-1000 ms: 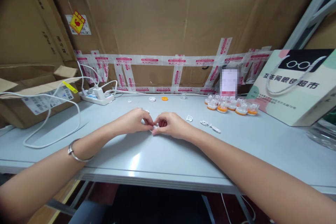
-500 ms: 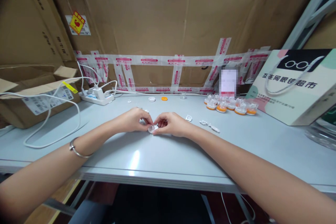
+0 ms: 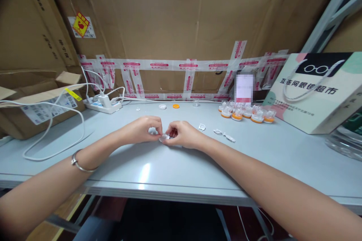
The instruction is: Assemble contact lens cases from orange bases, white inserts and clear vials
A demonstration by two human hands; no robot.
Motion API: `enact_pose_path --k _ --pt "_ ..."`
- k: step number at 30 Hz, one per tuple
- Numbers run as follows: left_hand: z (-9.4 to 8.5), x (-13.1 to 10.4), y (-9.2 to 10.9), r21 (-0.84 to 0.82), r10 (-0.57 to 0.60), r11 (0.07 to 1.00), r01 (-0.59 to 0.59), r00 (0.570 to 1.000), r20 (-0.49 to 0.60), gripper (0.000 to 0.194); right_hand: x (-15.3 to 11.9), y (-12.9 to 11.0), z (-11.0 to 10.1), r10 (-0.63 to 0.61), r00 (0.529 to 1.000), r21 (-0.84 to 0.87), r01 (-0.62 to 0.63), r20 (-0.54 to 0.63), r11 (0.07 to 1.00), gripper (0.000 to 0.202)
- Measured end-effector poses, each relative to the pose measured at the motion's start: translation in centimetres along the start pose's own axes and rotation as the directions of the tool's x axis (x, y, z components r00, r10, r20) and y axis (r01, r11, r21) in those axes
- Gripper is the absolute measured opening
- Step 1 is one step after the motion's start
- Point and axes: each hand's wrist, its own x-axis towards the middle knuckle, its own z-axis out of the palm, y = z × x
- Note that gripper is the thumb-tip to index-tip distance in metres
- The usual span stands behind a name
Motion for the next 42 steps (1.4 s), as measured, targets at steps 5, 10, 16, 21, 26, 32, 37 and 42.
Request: enact_pose_path --k 5,10,16,21,26,32,37,42 --pt "-0.2 -0.1 0.2 -0.033 0.017 0.999 -0.015 0.998 0.064 0.006 0.0 0.1 0.0 -0.005 1.000 0.000 0.005 0.006 1.000 0.025" --pt "-0.3 0.0 0.0 -0.075 -0.007 0.997 0.017 0.993 0.121 0.010 -0.1 -0.2 0.0 0.013 1.000 -0.009 -0.013 -0.007 1.000 0.027" --pt "-0.6 0.0 -0.1 -0.105 -0.027 0.994 0.041 0.990 0.136 0.012 -0.1 -0.2 -0.1 0.022 1.000 -0.001 -0.022 0.003 1.000 0.027" --pt "-1.2 -0.2 -0.7 -0.126 -0.036 0.991 0.046 0.996 0.081 0.015 -0.1 -0.2 -0.1 0.018 1.000 -0.031 -0.018 0.005 0.999 0.025" --pt "-1.3 -0.3 -0.8 -0.138 -0.049 0.988 0.067 0.990 0.133 0.016 -0.2 -0.4 -0.1 0.013 1.000 -0.027 -0.013 0.005 1.000 0.025" --pt "-0.7 -0.2 -0.6 -0.176 0.007 0.984 0.022 0.987 0.163 0.014 -0.1 -0.3 -0.1 0.013 1.000 -0.022 -0.013 -0.007 1.000 0.024" --pt "-1.5 -0.3 -0.7 -0.170 0.003 0.985 0.023 0.989 0.151 0.014 -0.2 -0.2 -0.1 0.003 1.000 -0.022 -0.003 -0.012 1.000 0.024" --pt "-5.0 -1.3 -2.4 -0.032 -0.173 0.985 0.171 0.983 -0.055 0.018 -0.3 -0.4 -0.2 0.017 1.000 -0.045 -0.018 -0.021 0.999 0.023"
